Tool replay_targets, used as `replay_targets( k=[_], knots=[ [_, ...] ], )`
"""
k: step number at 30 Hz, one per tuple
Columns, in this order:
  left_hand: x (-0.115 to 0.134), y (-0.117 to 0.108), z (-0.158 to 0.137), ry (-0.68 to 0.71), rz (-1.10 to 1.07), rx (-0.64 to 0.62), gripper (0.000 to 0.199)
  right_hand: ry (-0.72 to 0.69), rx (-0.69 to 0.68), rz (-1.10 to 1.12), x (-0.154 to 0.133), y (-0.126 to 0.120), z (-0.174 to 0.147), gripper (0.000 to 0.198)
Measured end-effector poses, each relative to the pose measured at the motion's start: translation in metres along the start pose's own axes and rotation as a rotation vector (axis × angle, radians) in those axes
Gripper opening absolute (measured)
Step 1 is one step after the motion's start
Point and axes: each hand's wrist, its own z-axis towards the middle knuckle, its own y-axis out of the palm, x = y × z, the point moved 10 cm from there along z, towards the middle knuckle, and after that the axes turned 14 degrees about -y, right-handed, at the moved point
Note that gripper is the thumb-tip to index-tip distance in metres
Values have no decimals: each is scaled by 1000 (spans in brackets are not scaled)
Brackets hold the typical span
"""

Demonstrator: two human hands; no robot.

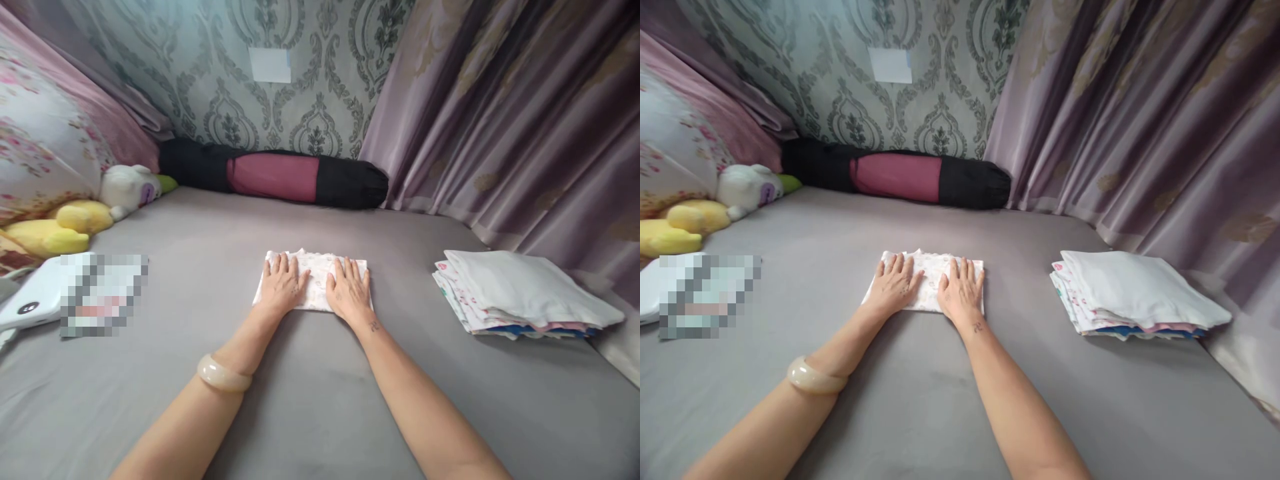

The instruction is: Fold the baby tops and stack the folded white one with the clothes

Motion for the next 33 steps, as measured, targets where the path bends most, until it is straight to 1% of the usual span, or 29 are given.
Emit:
replay_targets(
  k=[4, 6, 9, 11, 13, 15, 18, 22, 25, 28, 31, 33],
  knots=[
    [0, -1, 0, 1, 0, 9, 62, -2, 2, 4, -2, -2, 0, 55],
    [-1, -5, 0, -1, -9, 33, 61, 0, -3, 10, -1, -2, -1, 55],
    [-10, -15, 2, -49, -34, 114, 60, 39, 18, -14, 7, -7, 0, 56],
    [-19, -18, 5, -91, -37, 138, 59, 82, 39, -48, 16, -10, 0, 59],
    [-27, -12, 9, -117, -34, 87, 60, 125, 22, -59, 26, -8, 0, 62],
    [-32, -2, 12, -134, -34, -1, 62, 158, -25, -43, 33, -3, 0, 64],
    [-36, 8, 15, -155, -39, -98, 67, 187, -82, -25, 37, 3, -1, 65],
    [-35, 10, 15, -165, -42, -132, 69, 204, -111, -25, 37, 4, -2, 65],
    [-35, 7, 14, -162, -48, -109, 68, 202, -110, -28, 36, 2, -2, 65],
    [-34, 3, 12, -157, -51, -55, 65, 195, -109, -32, 36, 1, -2, 65],
    [-28, -8, 9, -129, -58, 52, 61, 180, -109, -49, 35, 0, -1, 62],
    [-19, -17, 4, -85, -80, 125, 58, 134, -90, -71, 29, -4, 2, 60]
  ],
)
